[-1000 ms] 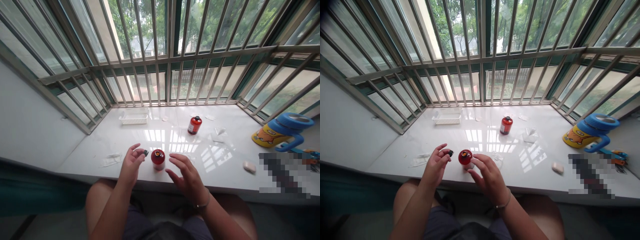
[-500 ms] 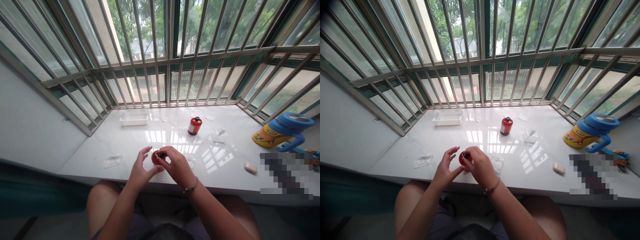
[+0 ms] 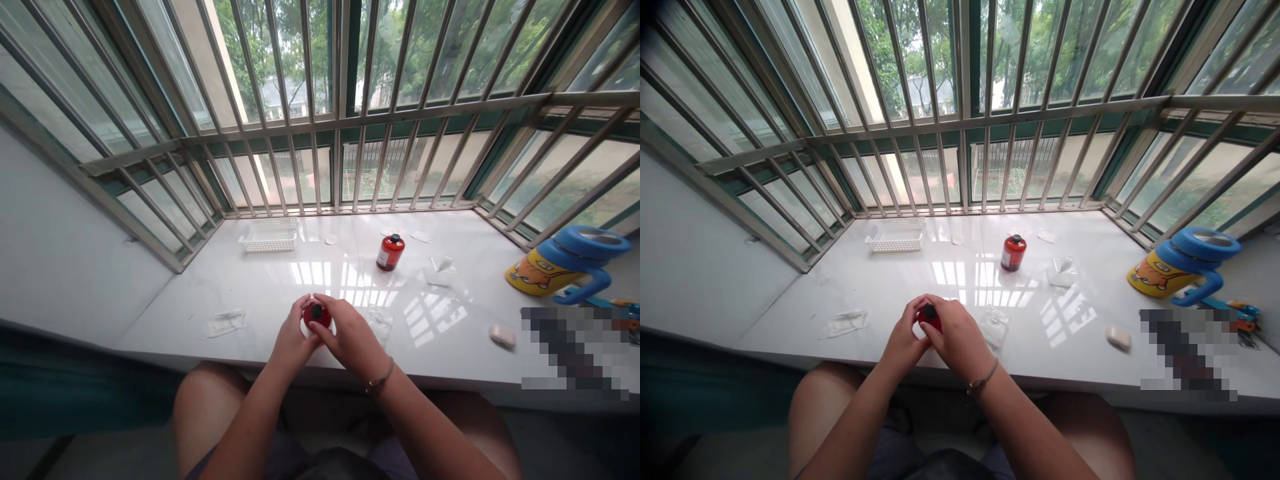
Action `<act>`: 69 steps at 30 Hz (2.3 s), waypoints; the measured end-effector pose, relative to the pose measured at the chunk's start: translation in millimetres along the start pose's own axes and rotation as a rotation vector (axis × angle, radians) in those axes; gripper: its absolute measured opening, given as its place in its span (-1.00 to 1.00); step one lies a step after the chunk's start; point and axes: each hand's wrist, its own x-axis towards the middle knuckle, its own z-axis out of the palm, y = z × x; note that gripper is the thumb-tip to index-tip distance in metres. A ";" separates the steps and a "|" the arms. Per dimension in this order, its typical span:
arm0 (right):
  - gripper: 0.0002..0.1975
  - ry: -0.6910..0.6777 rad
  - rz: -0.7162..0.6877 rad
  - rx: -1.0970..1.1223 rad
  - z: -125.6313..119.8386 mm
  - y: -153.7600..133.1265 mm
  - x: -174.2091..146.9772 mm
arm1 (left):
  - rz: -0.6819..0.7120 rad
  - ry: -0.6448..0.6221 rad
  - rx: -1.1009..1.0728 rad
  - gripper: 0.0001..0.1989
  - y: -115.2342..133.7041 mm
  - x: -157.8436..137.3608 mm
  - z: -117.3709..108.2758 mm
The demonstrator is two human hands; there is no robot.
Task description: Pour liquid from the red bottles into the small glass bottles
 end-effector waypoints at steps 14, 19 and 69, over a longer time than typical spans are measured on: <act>-0.51 0.038 0.216 0.267 -0.3 -2.8 -18.2 | -0.013 0.007 -0.044 -0.20 2.2 -0.9 0.0; -0.56 0.160 0.276 0.233 6.0 -1.3 -24.8 | 0.002 0.017 -0.049 -0.21 2.3 0.3 1.2; -0.76 0.133 -0.105 -0.011 23.8 1.0 -2.6 | 0.066 0.178 -0.010 -0.41 -1.5 -8.7 5.7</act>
